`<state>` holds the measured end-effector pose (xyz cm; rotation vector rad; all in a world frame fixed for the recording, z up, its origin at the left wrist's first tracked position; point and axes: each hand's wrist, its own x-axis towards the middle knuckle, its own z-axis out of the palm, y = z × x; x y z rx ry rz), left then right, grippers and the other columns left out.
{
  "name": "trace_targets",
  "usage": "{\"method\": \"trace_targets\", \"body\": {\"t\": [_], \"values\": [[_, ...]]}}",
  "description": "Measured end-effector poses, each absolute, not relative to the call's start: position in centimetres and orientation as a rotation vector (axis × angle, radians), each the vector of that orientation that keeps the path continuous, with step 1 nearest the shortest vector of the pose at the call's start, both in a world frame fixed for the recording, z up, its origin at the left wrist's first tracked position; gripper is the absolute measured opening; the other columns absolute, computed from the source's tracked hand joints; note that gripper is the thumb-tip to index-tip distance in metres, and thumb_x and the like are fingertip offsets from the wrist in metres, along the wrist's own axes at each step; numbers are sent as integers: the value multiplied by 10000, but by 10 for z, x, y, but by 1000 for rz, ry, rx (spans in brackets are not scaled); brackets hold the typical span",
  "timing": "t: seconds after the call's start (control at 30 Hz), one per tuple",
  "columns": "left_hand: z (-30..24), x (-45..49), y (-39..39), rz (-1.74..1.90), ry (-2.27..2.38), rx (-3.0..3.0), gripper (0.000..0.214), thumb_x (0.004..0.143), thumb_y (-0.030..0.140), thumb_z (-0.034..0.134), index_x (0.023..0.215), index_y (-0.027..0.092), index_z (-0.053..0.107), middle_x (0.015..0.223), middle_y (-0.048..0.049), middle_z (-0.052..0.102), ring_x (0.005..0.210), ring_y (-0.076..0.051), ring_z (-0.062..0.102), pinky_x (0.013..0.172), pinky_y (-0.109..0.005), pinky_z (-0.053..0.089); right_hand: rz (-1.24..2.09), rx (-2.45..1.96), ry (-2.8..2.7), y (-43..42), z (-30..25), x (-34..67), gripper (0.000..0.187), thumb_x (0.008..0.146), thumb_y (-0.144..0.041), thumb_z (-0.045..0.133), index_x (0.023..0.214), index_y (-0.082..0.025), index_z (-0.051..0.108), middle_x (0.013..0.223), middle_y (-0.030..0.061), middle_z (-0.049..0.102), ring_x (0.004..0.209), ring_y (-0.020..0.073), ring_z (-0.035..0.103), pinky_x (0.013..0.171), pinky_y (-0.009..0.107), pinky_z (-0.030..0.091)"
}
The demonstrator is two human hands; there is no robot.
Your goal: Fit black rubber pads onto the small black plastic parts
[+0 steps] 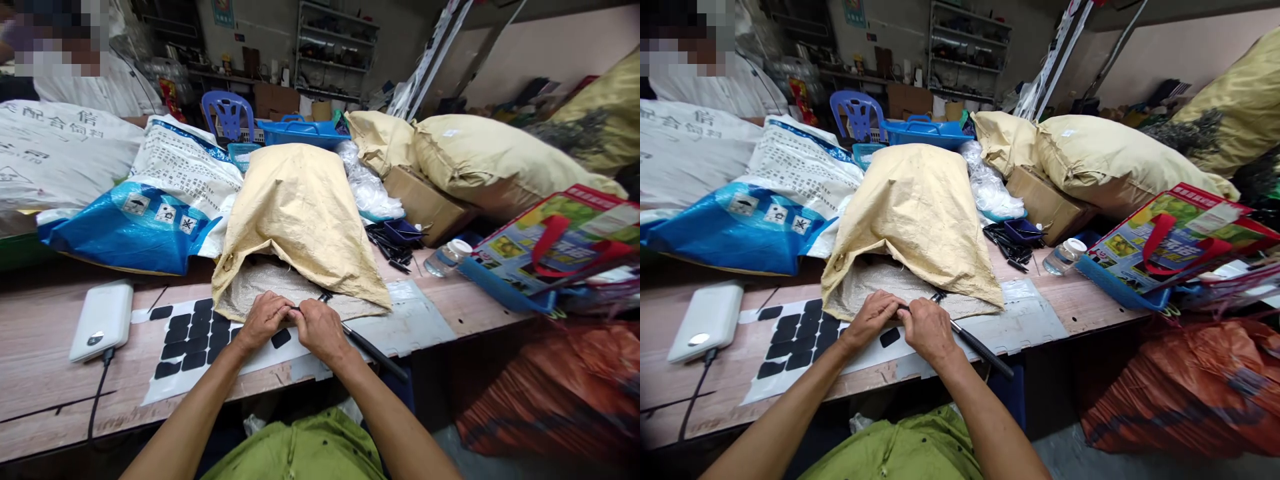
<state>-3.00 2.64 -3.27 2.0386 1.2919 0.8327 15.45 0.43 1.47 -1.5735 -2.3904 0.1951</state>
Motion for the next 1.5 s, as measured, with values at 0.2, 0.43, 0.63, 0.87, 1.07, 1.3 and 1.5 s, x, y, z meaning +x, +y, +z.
{"method": "trace_targets", "body": {"t": [0.2,0.43,0.63,0.87,1.07,1.3,1.5], "values": [[-23,-31,24,1028,1315,1878,427,1041,443,391,1215,227,716,1033,-52,742,1036,-232,595,947,-375,433,551,-1415,-2429,-37,48,200,182,927,-366,651,821,-218,649,797,-4,672,741,150,583,668,257,361],[-23,-25,22,926,1359,2005,334,995,414,500,1083,250,776,969,-40,765,956,-231,597,907,-373,405,1119,-1428,-2441,-95,28,231,140,900,-326,656,975,-228,720,945,15,720,862,169,639,719,235,394],[-26,-24,23,902,1384,2005,319,990,410,513,1018,252,790,999,-44,772,963,-234,596,934,-380,397,1028,-1621,-2402,-115,-14,228,236,917,-299,599,1129,-259,695,1076,55,720,1022,221,668,835,274,432],[-24,-21,30,749,1477,2027,236,934,359,584,1019,283,791,988,-21,766,979,-249,592,942,-395,393,886,-1952,-2544,-109,-66,221,297,909,-266,536,1095,-195,756,993,168,772,971,319,731,810,351,480],[-1,2,63,543,1506,1925,310,905,300,572,1147,267,764,986,-43,778,902,-242,669,831,-340,477,918,-1818,-2623,-115,-75,221,286,864,-313,606,1075,-212,772,991,151,784,994,322,735,837,354,503],[11,59,94,458,1672,1947,392,945,284,502,1299,327,665,1246,-56,734,1103,-277,671,892,-362,491,897,-1847,-2642,-122,-84,227,235,862,-330,607,916,-204,798,918,140,792,939,333,751,834,366,527],[9,71,92,378,1813,2008,291,915,441,556,1064,263,732,1104,-121,726,1029,-324,667,831,-392,481,913,-1862,-2632,-123,-87,227,255,862,-328,591,902,-185,799,911,150,788,932,342,747,840,375,524]]}}
